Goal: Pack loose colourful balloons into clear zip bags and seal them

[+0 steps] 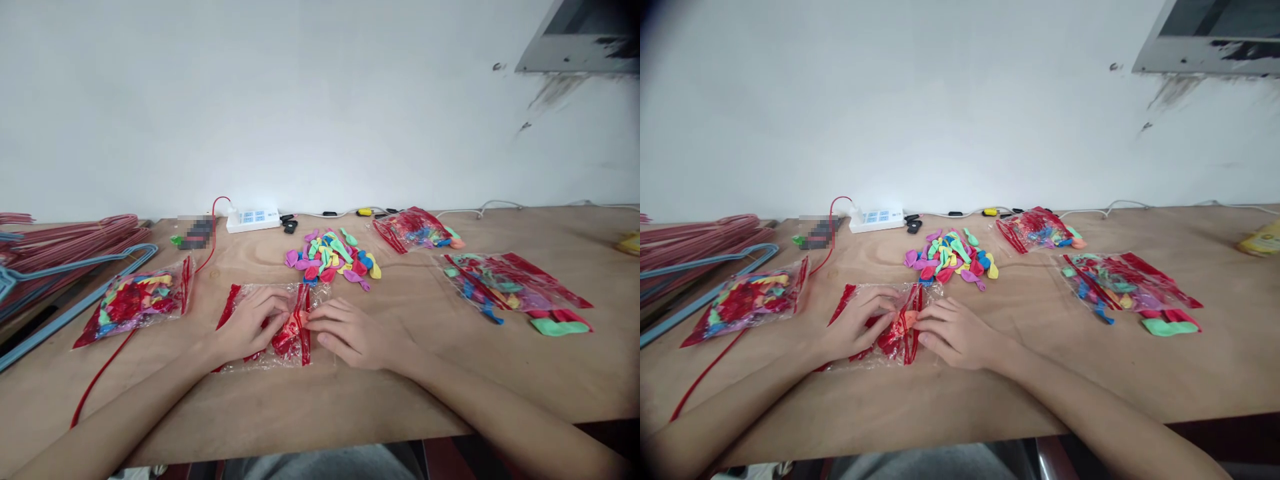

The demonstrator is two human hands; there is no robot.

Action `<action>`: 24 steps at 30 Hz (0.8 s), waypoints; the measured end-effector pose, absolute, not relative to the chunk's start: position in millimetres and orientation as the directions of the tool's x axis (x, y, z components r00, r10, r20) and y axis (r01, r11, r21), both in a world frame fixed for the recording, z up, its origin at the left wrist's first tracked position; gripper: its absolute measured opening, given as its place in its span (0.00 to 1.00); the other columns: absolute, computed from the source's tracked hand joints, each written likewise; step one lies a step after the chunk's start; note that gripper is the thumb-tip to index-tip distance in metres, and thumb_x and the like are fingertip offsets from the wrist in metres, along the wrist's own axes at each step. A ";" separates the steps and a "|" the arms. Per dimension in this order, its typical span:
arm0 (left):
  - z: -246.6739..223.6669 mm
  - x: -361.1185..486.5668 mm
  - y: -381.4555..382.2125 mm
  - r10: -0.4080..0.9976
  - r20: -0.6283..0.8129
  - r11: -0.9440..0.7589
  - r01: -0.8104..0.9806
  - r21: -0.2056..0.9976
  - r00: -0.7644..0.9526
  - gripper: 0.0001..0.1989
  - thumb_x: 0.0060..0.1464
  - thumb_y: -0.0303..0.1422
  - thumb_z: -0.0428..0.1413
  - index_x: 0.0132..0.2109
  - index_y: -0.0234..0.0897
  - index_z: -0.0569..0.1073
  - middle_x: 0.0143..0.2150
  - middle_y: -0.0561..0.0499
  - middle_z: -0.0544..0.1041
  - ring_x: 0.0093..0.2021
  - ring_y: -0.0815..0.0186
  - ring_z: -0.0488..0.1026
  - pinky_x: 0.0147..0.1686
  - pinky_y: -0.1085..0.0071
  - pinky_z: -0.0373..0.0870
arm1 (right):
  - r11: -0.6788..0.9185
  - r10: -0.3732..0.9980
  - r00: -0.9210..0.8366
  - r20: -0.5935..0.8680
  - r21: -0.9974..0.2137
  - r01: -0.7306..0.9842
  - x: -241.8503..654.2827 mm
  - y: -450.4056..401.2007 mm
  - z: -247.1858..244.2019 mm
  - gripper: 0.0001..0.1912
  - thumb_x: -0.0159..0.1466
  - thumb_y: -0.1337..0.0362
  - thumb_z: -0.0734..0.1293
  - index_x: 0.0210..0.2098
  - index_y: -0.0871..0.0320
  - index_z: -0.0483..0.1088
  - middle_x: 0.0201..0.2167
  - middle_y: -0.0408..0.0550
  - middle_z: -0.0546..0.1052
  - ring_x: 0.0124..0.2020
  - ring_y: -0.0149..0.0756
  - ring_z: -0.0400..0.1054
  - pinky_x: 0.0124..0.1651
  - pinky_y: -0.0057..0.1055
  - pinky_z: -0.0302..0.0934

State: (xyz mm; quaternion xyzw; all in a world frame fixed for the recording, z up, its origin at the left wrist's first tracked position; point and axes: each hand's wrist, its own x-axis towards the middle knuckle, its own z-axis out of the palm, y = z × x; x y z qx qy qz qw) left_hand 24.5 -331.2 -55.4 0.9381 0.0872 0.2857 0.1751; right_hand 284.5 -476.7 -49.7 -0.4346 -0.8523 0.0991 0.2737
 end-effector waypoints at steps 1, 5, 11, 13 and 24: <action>-55.3 24.9 -331.6 0.263 0.508 -0.924 0.063 0.377 0.821 0.05 0.74 0.31 0.52 0.50 0.41 0.73 0.59 0.43 0.78 0.58 0.56 0.76 0.59 0.57 0.72 | 0.595 0.802 -0.476 0.362 -0.404 0.695 282.3 -476.7 -50.0 0.21 0.80 0.58 0.58 0.63 0.56 0.76 0.60 0.56 0.80 0.62 0.47 0.72 0.67 0.51 0.63; -56.7 27.2 -334.2 0.259 0.517 -0.923 0.052 0.381 0.816 0.05 0.73 0.30 0.53 0.49 0.41 0.74 0.58 0.43 0.78 0.58 0.56 0.76 0.59 0.57 0.72 | 0.638 0.764 -0.597 0.243 -0.419 0.646 271.0 -478.0 -52.7 0.26 0.79 0.52 0.61 0.70 0.57 0.70 0.68 0.56 0.75 0.74 0.50 0.61 0.78 0.52 0.50; -57.2 29.3 -335.9 0.333 0.501 -0.868 0.051 0.495 0.799 0.05 0.75 0.33 0.52 0.48 0.42 0.73 0.58 0.43 0.78 0.59 0.56 0.76 0.60 0.58 0.71 | 0.695 0.691 -0.683 0.235 -0.473 0.541 264.5 -478.4 -58.2 0.41 0.71 0.45 0.71 0.77 0.56 0.60 0.71 0.57 0.71 0.78 0.52 0.53 0.81 0.53 0.41; -51.7 26.2 -330.6 0.332 0.464 -0.865 0.069 0.496 0.822 0.07 0.75 0.35 0.51 0.48 0.42 0.74 0.60 0.43 0.77 0.61 0.55 0.75 0.62 0.56 0.70 | 0.697 0.694 -0.673 0.254 -0.469 0.542 266.2 -478.4 -57.1 0.42 0.70 0.48 0.72 0.78 0.55 0.59 0.72 0.56 0.70 0.78 0.51 0.54 0.81 0.51 0.41; -58.3 -19.8 -245.7 0.453 0.268 -0.860 0.336 0.384 0.850 0.25 0.75 0.50 0.47 0.67 0.42 0.71 0.69 0.41 0.75 0.69 0.46 0.69 0.71 0.45 0.61 | 0.685 0.728 -0.478 0.492 -0.491 0.538 304.3 -466.8 -62.6 0.28 0.70 0.52 0.74 0.65 0.53 0.75 0.61 0.56 0.81 0.66 0.50 0.72 0.70 0.51 0.65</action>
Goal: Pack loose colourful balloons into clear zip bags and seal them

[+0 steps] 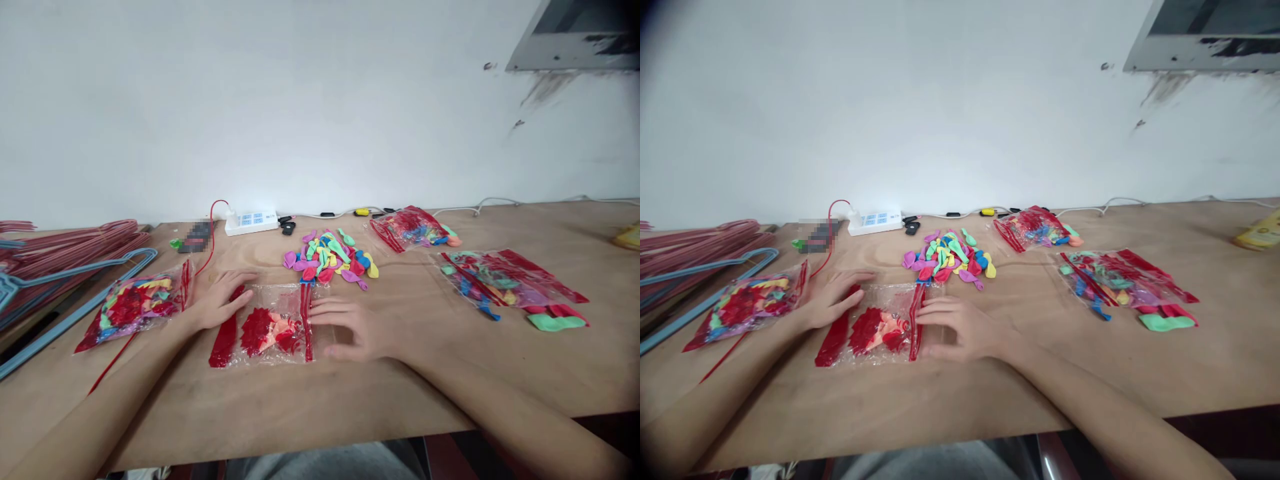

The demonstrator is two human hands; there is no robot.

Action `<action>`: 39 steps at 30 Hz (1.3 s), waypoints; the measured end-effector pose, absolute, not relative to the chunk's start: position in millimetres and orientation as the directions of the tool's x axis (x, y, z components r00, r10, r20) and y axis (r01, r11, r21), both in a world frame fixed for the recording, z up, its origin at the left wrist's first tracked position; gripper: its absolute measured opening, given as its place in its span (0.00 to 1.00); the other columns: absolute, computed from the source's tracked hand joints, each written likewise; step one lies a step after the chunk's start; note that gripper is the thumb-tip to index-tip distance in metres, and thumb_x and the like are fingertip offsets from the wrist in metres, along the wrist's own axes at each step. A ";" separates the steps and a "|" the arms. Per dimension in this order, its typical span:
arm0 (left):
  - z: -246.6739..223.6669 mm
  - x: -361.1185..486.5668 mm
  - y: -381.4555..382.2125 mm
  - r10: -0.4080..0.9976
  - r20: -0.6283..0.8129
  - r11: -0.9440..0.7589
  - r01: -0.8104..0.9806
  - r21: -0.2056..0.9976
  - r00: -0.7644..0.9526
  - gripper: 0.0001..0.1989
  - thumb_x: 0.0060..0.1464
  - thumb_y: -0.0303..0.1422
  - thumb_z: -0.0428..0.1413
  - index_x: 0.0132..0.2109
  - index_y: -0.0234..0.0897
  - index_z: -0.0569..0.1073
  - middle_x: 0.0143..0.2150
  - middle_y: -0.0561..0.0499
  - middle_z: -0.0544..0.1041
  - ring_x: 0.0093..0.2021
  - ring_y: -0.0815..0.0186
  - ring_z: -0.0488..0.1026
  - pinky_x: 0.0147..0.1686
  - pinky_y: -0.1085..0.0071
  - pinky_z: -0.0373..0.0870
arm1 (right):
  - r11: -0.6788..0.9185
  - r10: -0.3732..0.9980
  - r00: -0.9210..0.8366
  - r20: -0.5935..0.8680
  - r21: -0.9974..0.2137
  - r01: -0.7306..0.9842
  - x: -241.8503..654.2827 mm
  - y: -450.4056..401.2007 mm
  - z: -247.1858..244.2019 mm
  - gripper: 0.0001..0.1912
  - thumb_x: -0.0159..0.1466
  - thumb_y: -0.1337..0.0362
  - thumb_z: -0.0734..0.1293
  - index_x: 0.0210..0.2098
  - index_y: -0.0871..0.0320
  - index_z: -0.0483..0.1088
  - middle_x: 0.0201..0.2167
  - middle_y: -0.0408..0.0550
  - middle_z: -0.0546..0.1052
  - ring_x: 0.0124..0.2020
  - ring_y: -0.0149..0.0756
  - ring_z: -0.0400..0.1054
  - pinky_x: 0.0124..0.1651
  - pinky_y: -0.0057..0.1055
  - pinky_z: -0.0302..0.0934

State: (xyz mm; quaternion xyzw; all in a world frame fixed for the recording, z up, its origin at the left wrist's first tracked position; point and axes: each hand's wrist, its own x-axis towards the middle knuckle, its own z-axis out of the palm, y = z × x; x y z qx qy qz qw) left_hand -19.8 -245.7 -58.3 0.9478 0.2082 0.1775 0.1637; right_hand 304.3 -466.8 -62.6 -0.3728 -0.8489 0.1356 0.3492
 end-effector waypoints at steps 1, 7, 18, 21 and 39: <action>-61.3 -20.9 -242.9 0.448 0.261 -0.857 0.328 0.399 0.855 0.26 0.75 0.50 0.46 0.69 0.42 0.70 0.70 0.41 0.73 0.70 0.46 0.69 0.71 0.46 0.61 | 0.675 0.733 -0.433 0.524 -0.482 0.559 310.1 -464.4 -61.0 0.24 0.70 0.54 0.74 0.64 0.52 0.76 0.59 0.55 0.82 0.63 0.49 0.75 0.68 0.50 0.68; -62.0 -14.4 -253.1 0.311 0.245 -0.905 0.207 0.372 0.918 0.29 0.75 0.49 0.50 0.76 0.47 0.63 0.75 0.44 0.67 0.74 0.47 0.64 0.75 0.46 0.59 | 0.429 0.776 -0.159 0.610 -0.327 0.842 362.9 -451.2 -50.4 0.11 0.75 0.60 0.68 0.50 0.49 0.84 0.52 0.50 0.85 0.53 0.48 0.79 0.60 0.51 0.72; -68.2 -6.6 -262.0 0.359 0.202 -0.904 0.285 0.319 0.911 0.25 0.77 0.48 0.46 0.72 0.46 0.67 0.74 0.44 0.69 0.74 0.49 0.65 0.74 0.44 0.59 | 0.226 0.894 -0.152 0.422 -0.129 0.966 405.2 -457.4 -49.0 0.15 0.76 0.53 0.66 0.54 0.44 0.84 0.56 0.50 0.83 0.63 0.56 0.72 0.66 0.58 0.64; -69.9 -5.8 -262.7 0.371 0.191 -0.897 0.297 0.328 0.909 0.25 0.77 0.48 0.46 0.73 0.46 0.67 0.75 0.44 0.68 0.74 0.49 0.64 0.74 0.45 0.59 | 0.214 0.912 -0.152 0.382 -0.125 0.969 401.2 -456.6 -51.9 0.15 0.75 0.53 0.66 0.55 0.43 0.84 0.57 0.50 0.83 0.63 0.56 0.72 0.66 0.59 0.63; -70.5 -5.5 -262.6 0.381 0.175 -0.891 0.310 0.333 0.908 0.26 0.77 0.49 0.45 0.73 0.45 0.68 0.75 0.42 0.67 0.74 0.48 0.64 0.74 0.43 0.59 | 0.393 0.906 -0.168 0.389 -0.621 0.678 369.1 -461.6 -31.5 0.22 0.77 0.47 0.64 0.41 0.52 0.85 0.42 0.49 0.87 0.44 0.45 0.81 0.49 0.41 0.74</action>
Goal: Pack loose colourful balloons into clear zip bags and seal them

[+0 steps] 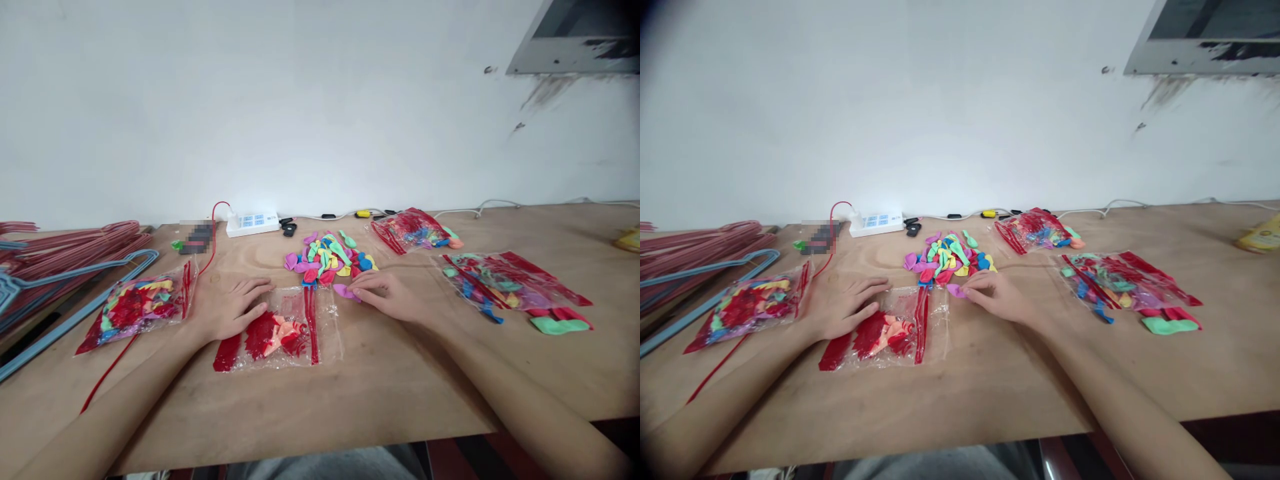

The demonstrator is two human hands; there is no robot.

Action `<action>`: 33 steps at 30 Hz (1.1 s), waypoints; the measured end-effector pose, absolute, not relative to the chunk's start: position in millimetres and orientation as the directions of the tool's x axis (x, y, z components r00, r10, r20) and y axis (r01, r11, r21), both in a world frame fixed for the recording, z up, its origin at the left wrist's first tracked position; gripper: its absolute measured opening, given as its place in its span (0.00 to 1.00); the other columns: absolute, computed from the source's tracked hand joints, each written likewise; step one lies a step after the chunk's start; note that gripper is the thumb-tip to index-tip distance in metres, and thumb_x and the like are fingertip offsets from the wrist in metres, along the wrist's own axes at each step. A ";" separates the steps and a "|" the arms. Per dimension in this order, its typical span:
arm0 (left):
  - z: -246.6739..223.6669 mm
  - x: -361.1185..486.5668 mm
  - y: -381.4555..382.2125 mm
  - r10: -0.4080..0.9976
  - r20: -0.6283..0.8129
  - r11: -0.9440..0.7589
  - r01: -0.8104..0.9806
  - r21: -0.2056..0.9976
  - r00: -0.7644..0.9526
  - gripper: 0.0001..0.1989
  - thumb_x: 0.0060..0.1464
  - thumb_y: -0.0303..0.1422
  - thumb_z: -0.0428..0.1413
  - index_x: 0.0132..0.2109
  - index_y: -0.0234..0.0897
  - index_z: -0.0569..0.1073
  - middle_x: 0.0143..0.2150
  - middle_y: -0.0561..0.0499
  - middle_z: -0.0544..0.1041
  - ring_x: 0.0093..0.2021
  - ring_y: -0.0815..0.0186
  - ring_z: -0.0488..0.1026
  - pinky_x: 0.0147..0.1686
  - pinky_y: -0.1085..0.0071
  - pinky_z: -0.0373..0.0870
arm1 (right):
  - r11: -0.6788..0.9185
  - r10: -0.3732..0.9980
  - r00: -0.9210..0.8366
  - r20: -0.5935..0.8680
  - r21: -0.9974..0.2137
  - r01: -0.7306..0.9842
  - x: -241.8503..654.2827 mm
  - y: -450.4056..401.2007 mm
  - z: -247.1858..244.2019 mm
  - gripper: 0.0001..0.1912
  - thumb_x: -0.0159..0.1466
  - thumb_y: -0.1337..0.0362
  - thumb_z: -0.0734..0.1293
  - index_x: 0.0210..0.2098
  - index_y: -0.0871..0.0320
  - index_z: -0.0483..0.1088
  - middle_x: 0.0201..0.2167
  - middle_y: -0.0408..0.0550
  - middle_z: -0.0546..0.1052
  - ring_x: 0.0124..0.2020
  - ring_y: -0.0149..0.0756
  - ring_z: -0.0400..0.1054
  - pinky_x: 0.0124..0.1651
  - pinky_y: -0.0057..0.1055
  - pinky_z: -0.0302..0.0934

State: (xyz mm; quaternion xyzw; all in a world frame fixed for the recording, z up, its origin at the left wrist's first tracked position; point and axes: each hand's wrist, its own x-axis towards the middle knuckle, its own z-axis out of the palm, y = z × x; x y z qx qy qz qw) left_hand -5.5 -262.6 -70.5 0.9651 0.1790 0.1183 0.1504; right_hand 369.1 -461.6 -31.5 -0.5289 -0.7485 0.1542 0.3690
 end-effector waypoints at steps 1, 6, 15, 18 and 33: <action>-70.7 -5.7 -262.2 0.380 0.173 -0.892 0.311 0.327 0.909 0.26 0.77 0.48 0.45 0.73 0.45 0.67 0.75 0.42 0.66 0.74 0.48 0.64 0.74 0.43 0.59 | 0.386 0.913 -0.174 0.368 -0.645 0.660 368.0 -462.7 -29.1 0.24 0.77 0.46 0.64 0.39 0.52 0.85 0.40 0.48 0.86 0.42 0.45 0.81 0.48 0.40 0.74; -72.8 -6.8 -260.1 0.368 0.172 -0.903 0.307 0.301 0.914 0.25 0.77 0.48 0.47 0.73 0.46 0.67 0.75 0.43 0.66 0.75 0.49 0.63 0.75 0.44 0.58 | 0.277 0.914 -0.045 0.403 -0.540 0.794 378.0 -459.4 -34.6 0.24 0.78 0.48 0.62 0.36 0.53 0.83 0.39 0.48 0.86 0.44 0.47 0.79 0.53 0.43 0.73; -72.1 -6.6 -261.2 0.370 0.192 -0.902 0.302 0.307 0.909 0.26 0.77 0.49 0.47 0.73 0.47 0.68 0.75 0.43 0.67 0.74 0.48 0.64 0.75 0.44 0.59 | 0.282 0.855 -0.131 0.501 -0.239 0.929 393.6 -460.4 -36.9 0.13 0.74 0.56 0.67 0.47 0.48 0.85 0.50 0.52 0.83 0.53 0.51 0.76 0.60 0.54 0.69; -71.9 -6.5 -261.1 0.371 0.180 -0.902 0.307 0.302 0.911 0.26 0.77 0.49 0.47 0.73 0.46 0.67 0.75 0.43 0.66 0.74 0.49 0.64 0.75 0.44 0.58 | 0.362 0.870 -0.250 0.425 -0.205 0.909 386.4 -465.7 -35.0 0.11 0.73 0.54 0.70 0.42 0.44 0.87 0.57 0.50 0.81 0.60 0.55 0.72 0.67 0.62 0.63; -68.5 -5.0 -263.8 0.369 0.167 -0.906 0.313 0.286 0.914 0.26 0.78 0.49 0.46 0.73 0.44 0.67 0.75 0.42 0.66 0.75 0.49 0.63 0.75 0.45 0.57 | 0.047 0.930 -0.023 0.367 -0.057 0.997 407.7 -456.0 -55.8 0.21 0.76 0.57 0.63 0.63 0.53 0.77 0.54 0.57 0.81 0.61 0.57 0.70 0.65 0.55 0.64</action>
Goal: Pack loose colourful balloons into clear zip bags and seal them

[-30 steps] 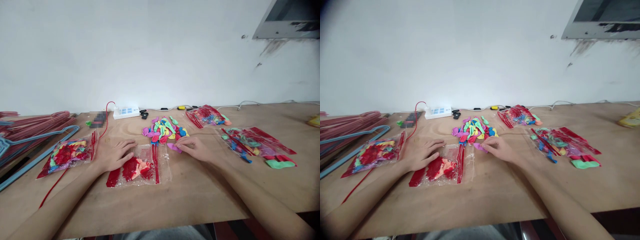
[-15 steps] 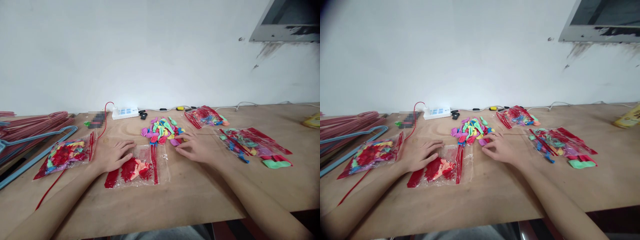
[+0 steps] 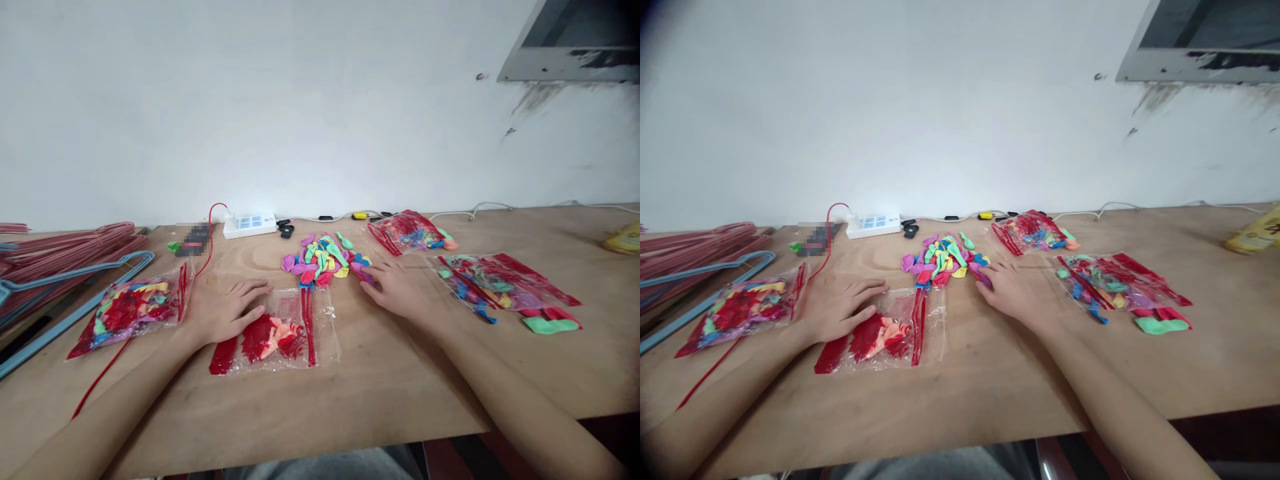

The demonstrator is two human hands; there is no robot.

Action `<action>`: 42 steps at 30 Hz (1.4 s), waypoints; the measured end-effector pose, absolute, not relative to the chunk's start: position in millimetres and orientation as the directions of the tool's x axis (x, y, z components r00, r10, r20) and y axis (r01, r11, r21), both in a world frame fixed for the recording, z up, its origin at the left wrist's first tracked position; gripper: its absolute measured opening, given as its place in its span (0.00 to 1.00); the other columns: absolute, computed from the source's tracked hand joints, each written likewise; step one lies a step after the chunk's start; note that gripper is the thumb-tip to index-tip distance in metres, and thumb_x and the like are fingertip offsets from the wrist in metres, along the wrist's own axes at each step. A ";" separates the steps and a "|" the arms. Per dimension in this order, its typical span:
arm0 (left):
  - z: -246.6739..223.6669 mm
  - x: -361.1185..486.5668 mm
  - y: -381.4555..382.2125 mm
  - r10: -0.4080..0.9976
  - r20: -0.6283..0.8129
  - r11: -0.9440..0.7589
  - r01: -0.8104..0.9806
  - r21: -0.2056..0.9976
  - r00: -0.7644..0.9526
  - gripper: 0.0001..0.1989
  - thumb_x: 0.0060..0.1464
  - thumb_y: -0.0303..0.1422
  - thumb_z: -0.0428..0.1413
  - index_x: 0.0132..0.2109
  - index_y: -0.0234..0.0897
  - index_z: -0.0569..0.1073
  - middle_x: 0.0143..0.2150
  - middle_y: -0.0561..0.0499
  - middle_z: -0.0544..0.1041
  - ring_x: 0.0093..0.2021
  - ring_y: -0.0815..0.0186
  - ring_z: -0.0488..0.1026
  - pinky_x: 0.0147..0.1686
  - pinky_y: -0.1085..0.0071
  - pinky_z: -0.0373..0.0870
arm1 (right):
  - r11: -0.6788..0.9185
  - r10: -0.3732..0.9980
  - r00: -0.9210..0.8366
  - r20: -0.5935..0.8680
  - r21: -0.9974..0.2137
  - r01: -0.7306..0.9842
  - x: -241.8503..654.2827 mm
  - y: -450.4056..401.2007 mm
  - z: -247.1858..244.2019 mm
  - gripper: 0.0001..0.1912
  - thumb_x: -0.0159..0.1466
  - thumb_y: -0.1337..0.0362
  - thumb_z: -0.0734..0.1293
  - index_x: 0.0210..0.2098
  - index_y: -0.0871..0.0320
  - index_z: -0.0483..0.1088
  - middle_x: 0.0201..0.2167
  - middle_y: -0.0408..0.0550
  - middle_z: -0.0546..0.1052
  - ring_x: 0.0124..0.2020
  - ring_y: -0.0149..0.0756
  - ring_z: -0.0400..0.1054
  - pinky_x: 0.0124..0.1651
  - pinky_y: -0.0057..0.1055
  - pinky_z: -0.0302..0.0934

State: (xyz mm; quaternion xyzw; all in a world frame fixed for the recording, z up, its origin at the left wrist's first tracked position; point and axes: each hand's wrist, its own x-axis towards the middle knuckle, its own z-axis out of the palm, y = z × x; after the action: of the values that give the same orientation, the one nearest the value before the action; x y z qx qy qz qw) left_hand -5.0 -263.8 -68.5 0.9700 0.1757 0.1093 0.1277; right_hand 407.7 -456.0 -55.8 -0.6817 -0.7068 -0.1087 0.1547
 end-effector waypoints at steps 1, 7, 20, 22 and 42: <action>-68.7 -4.9 -263.6 0.369 0.166 -0.906 0.314 0.285 0.915 0.26 0.78 0.49 0.46 0.73 0.44 0.67 0.75 0.42 0.66 0.75 0.49 0.63 0.75 0.45 0.57 | 0.015 0.930 -0.002 0.367 -0.034 0.999 408.6 -456.3 -57.0 0.22 0.75 0.57 0.63 0.64 0.54 0.76 0.55 0.58 0.81 0.63 0.59 0.69 0.65 0.56 0.64; -69.1 -5.0 -264.5 0.369 0.201 -0.906 0.302 0.298 0.907 0.26 0.77 0.50 0.46 0.73 0.46 0.68 0.74 0.43 0.68 0.73 0.48 0.65 0.75 0.44 0.58 | -0.062 0.918 0.052 0.394 0.013 0.998 409.9 -458.4 -59.3 0.19 0.73 0.57 0.65 0.59 0.56 0.77 0.61 0.62 0.76 0.66 0.62 0.66 0.66 0.58 0.62; -69.4 -5.6 -264.2 0.372 0.184 -0.906 0.313 0.283 0.910 0.26 0.77 0.49 0.47 0.73 0.47 0.68 0.75 0.44 0.67 0.74 0.49 0.64 0.75 0.46 0.58 | 0.088 0.912 -0.077 0.403 -0.008 0.996 394.8 -460.8 -48.2 0.14 0.75 0.56 0.66 0.42 0.51 0.84 0.50 0.53 0.83 0.57 0.58 0.71 0.63 0.59 0.63; -68.4 -5.4 -265.0 0.377 0.171 -0.905 0.322 0.277 0.910 0.26 0.77 0.49 0.46 0.73 0.46 0.67 0.75 0.44 0.66 0.74 0.49 0.64 0.75 0.46 0.58 | 0.037 0.924 -0.039 0.381 0.011 0.999 398.6 -458.8 -55.7 0.16 0.75 0.56 0.65 0.42 0.52 0.85 0.53 0.53 0.83 0.58 0.60 0.71 0.63 0.61 0.62; -72.7 -5.9 -260.2 0.361 0.185 -0.911 0.304 0.277 0.914 0.26 0.77 0.48 0.47 0.74 0.48 0.66 0.75 0.44 0.66 0.74 0.49 0.65 0.74 0.46 0.59 | -0.192 0.978 -0.135 -0.159 -0.937 -0.293 359.8 -467.7 -27.2 0.23 0.72 0.48 0.70 0.56 0.57 0.82 0.57 0.57 0.82 0.50 0.42 0.77 0.51 0.35 0.70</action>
State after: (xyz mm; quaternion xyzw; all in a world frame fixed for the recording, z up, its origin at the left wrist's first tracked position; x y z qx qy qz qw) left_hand -5.9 -260.2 -72.7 0.9706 0.1714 0.1167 0.1223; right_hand 359.8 -467.7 -27.2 -0.4317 -0.3969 0.6401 0.4964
